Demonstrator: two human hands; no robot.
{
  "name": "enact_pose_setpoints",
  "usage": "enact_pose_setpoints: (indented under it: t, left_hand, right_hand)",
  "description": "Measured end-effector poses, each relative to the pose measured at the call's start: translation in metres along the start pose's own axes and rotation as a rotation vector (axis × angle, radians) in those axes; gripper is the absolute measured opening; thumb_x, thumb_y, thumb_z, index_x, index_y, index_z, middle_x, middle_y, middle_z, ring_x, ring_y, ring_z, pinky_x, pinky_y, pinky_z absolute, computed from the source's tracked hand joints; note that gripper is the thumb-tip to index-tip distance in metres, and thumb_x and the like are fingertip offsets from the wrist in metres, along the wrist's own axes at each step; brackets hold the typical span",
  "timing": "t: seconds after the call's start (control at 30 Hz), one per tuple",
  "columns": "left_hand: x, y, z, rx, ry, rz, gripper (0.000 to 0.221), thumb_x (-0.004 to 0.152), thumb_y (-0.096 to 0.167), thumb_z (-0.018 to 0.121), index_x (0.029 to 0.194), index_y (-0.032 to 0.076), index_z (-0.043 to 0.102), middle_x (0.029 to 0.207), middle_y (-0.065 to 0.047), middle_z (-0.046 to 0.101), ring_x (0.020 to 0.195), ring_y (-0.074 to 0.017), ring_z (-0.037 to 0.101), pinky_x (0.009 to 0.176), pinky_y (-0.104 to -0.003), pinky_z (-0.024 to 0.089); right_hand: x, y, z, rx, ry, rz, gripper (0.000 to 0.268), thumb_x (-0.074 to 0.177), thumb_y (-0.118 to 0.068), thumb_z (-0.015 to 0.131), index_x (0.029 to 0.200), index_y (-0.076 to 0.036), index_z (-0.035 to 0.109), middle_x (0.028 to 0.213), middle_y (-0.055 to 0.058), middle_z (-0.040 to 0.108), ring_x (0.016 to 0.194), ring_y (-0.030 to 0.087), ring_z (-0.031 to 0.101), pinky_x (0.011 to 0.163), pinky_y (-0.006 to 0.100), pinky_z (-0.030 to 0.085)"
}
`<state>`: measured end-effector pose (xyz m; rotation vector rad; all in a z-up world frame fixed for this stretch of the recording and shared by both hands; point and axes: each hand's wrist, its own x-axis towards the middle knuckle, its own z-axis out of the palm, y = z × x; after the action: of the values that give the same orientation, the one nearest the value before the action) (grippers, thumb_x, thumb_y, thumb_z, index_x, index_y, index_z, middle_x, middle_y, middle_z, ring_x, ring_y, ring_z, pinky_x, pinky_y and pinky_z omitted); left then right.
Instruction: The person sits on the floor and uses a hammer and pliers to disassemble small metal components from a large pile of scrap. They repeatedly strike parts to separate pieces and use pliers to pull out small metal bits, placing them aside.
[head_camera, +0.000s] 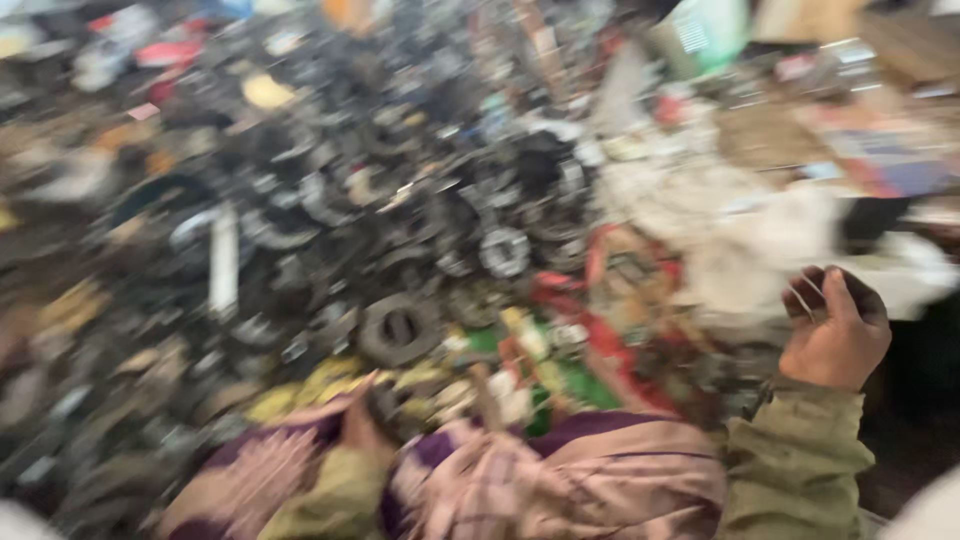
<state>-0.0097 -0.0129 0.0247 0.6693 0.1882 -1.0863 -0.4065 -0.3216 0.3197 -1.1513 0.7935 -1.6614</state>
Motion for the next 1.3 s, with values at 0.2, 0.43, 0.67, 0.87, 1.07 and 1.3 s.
enact_pose_setpoints:
  t: [0.2,0.43,0.67,0.87,1.07,1.3]
  left_hand:
    - [-0.071,0.023,0.029,-0.212,-0.353,-0.036,0.067,0.089,0.062,0.060,0.132,0.010,0.058,0.117,-0.023,0.069,0.098,-0.0381,0.066,0.088,-0.050,0.050]
    - [-0.083,0.037,0.063,-0.308,-0.484,-0.068,0.086,0.095,0.066,0.056,0.154,0.005,0.042,0.146,-0.031,0.055,0.135,-0.0429,0.054,0.118,-0.052,0.042]
    - [-0.074,0.022,0.062,-0.241,-0.479,-0.043,0.092,0.092,0.062,0.062,0.163,0.014,0.030,0.158,-0.023,0.042,0.146,-0.0334,0.045,0.123,-0.046,0.038]
    - [-0.082,0.017,0.067,0.240,-0.520,0.133,0.091,0.091,0.032,0.076,0.164,0.008,0.029,0.156,-0.013,0.045,0.138,-0.0238,0.049,0.104,-0.038,0.045]
    - [-0.090,0.015,0.075,0.482,-0.608,0.370,0.070,0.094,-0.008,0.071,0.157,0.002,0.042,0.156,-0.013,0.052,0.142,-0.0227,0.053,0.121,-0.036,0.046]
    - [-0.102,0.021,0.080,0.832,-0.562,0.526,0.056,0.085,-0.012,0.076,0.137,0.003,0.063,0.146,-0.013,0.060,0.134,-0.0229,0.062,0.113,-0.037,0.055]
  right_hand:
    - [-0.159,0.070,0.134,-0.981,-0.787,-0.535,0.035,0.094,-0.035,0.069,0.114,-0.006,0.066,0.102,0.016,0.074,0.092,0.029,0.071,0.078,0.041,0.056]
    - [-0.258,0.142,0.148,-0.698,-1.268,0.223,0.034,0.087,-0.026,0.076,0.113,-0.005,0.074,0.098,0.010,0.081,0.085,0.018,0.078,0.076,0.032,0.061]
    - [-0.276,0.151,0.153,-0.754,-1.465,0.233,0.050,0.081,-0.038,0.083,0.108,0.002,0.069,0.091,0.019,0.075,0.081,0.031,0.073,0.072,0.039,0.057]
    - [-0.276,0.176,0.140,-0.795,-1.417,0.296,0.043,0.081,-0.035,0.083,0.099,0.001,0.069,0.082,0.020,0.074,0.071,0.034,0.072,0.067,0.042,0.056]
    - [-0.276,0.184,0.127,-0.736,-1.353,0.210,0.029,0.085,-0.019,0.079,0.107,-0.002,0.069,0.091,0.017,0.075,0.083,0.033,0.074,0.073,0.039,0.057]
    - [-0.272,0.180,0.127,-0.660,-1.270,0.023,0.047,0.074,-0.003,0.074,0.120,-0.004,0.063,0.107,0.017,0.073,0.097,0.035,0.073,0.081,0.040,0.059]
